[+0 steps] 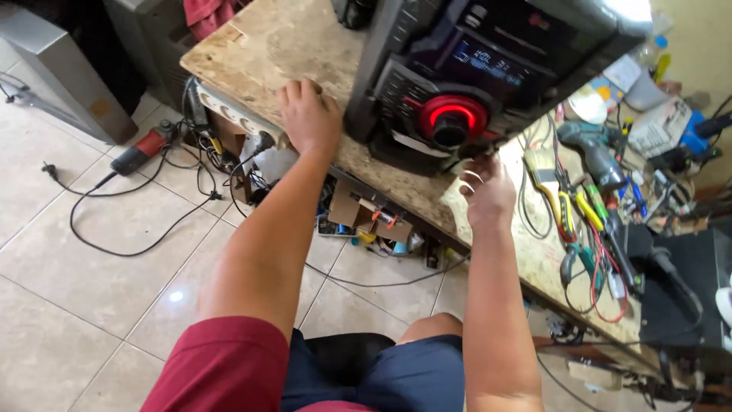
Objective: The person operates an LG DVD player on a cluttered workbench, turning the central red knob and pressing buttons. They open the disc tray, insert a disc, and close the tray to begin playback.
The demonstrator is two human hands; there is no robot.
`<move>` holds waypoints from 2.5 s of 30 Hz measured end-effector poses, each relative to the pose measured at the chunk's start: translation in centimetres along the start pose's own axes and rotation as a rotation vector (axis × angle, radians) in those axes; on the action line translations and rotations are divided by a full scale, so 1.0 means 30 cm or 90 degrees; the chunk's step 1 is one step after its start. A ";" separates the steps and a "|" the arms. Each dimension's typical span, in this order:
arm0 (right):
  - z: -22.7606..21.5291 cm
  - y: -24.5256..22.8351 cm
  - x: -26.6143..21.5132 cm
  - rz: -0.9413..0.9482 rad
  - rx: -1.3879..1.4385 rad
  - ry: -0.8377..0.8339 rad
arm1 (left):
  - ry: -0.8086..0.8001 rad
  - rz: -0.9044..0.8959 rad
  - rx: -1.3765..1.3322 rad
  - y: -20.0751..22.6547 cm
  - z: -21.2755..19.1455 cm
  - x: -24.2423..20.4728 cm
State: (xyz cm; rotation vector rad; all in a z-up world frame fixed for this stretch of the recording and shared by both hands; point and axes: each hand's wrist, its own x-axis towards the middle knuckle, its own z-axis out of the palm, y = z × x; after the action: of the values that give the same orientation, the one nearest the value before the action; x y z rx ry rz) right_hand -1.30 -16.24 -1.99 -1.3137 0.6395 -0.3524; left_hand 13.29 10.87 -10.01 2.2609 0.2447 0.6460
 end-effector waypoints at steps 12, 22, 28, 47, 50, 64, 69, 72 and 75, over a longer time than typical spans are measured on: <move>-0.044 -0.043 0.006 -0.080 -0.029 0.033 | 0.194 0.074 -0.057 -0.078 0.157 0.017; -0.052 -0.031 0.017 -0.422 -0.367 0.156 | 0.231 0.094 -0.045 -0.076 0.135 0.016; -0.086 0.001 0.067 -0.643 -0.659 0.280 | 0.236 0.101 -0.043 -0.081 0.143 0.018; -0.024 -0.043 -0.073 -0.337 -0.191 0.071 | 0.221 0.106 -0.022 -0.081 0.104 0.009; -0.135 0.056 0.048 -0.431 -0.261 0.120 | 0.235 0.135 -0.034 -0.053 0.057 -0.003; -0.302 0.221 0.124 -0.395 -0.460 0.241 | 0.247 0.173 0.043 -0.108 0.093 0.024; -0.304 0.220 0.123 -0.390 -0.457 0.212 | 0.251 0.174 0.052 -0.103 0.081 0.020; -0.303 0.222 0.130 -0.401 -0.468 0.201 | 0.253 0.171 0.033 -0.091 0.066 0.013; -0.296 0.200 0.119 -0.394 -0.477 0.204 | 0.297 0.226 -0.067 -0.062 0.048 -0.022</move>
State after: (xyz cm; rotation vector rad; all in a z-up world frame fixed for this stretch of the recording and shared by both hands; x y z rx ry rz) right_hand -4.66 -23.80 -9.65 -2.2055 0.6430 -0.8962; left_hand 13.52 11.03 -12.44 2.0410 0.0278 1.3431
